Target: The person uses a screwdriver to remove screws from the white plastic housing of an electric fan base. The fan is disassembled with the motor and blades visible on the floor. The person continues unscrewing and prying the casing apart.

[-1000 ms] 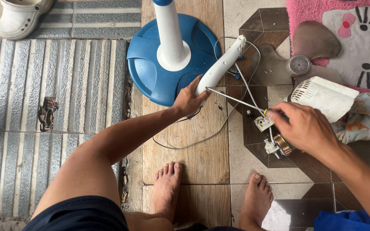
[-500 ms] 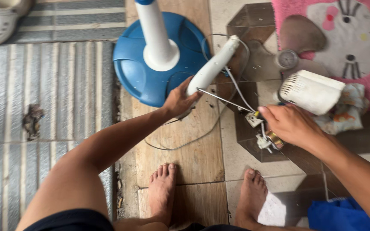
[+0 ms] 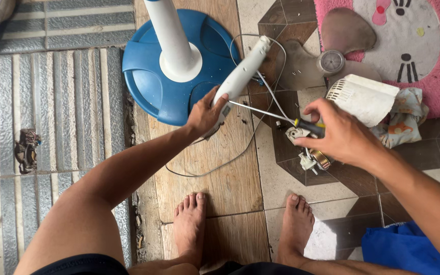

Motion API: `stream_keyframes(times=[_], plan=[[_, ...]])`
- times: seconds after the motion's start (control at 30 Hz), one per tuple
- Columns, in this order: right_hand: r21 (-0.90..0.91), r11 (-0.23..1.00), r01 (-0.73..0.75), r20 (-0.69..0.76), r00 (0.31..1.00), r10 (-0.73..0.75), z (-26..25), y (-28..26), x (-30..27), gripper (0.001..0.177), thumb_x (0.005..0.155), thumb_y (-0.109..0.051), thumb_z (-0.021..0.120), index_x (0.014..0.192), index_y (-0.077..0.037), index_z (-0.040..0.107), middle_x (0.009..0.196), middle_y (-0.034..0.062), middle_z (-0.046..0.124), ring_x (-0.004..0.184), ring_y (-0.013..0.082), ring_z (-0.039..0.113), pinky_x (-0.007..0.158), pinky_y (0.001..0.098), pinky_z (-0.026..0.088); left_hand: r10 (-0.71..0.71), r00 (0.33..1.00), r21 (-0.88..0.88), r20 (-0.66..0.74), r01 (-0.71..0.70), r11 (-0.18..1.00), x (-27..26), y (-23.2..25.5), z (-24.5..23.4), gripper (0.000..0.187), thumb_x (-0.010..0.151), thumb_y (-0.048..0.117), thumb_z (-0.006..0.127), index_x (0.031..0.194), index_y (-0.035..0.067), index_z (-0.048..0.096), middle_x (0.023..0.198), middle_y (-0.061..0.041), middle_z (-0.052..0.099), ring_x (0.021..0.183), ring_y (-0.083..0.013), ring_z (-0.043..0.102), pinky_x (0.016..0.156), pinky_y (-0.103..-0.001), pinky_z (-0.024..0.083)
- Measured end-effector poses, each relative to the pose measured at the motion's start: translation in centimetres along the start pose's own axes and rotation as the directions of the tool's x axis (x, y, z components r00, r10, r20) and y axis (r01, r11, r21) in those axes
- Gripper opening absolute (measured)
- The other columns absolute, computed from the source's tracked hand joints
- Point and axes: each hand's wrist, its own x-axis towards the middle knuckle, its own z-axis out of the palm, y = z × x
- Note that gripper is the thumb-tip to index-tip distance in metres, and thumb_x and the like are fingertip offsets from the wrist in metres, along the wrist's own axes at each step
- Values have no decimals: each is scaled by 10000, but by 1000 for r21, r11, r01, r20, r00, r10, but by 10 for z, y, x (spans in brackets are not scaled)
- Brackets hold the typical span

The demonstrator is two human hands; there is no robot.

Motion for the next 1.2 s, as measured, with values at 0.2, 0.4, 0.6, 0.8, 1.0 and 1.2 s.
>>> stream_keyframes(times=[0.2,0.4,0.6,0.8,1.0,1.2], plan=[[-328,933,-149,86,979,187,-11,-2,1,259,1025,-326,650,1006,-76,714,853,147,736,843,346,728,754,444,566,108,993,60,-42,-105,993,-4,6,-1,718,984,574,484,1560,155,392,1218,-218,706,957,-256,755,768,-353,631],[-79,992,94,-30,995,-96,-23,-16,8,455,856,-390,744,1056,5,636,875,178,704,790,360,715,673,457,551,58,994,19,-90,-56,998,-2,9,0,700,960,567,485,1533,167,440,1155,-205,725,903,-263,760,717,-370,630],[-345,931,-116,101,982,159,-23,-24,13,326,993,-367,623,1024,-45,664,870,177,711,823,348,714,740,447,557,155,981,74,-113,-147,986,3,1,3,686,1014,586,500,1540,150,434,1188,-217,713,950,-244,749,768,-349,623],[-178,979,-98,44,993,108,-21,-11,8,334,932,-352,664,1037,-35,658,891,154,721,823,339,723,723,448,557,42,996,30,-84,-40,999,0,3,-1,742,971,588,481,1557,145,383,1181,-233,705,859,-249,763,681,-351,642],[-35,999,38,12,999,-37,-13,-6,5,417,940,-424,697,1072,-30,658,884,152,720,807,346,720,682,451,556,42,997,-12,-57,-43,999,-5,7,-1,755,963,572,488,1559,125,369,1182,-234,707,821,-247,758,648,-347,641],[-227,925,-304,130,932,338,-18,-14,9,311,1007,-382,625,1043,-83,701,787,136,734,755,319,742,723,453,571,94,994,-7,-60,-95,996,-4,4,-3,755,992,579,500,1567,111,360,1214,-235,690,849,-204,747,654,-318,648]])
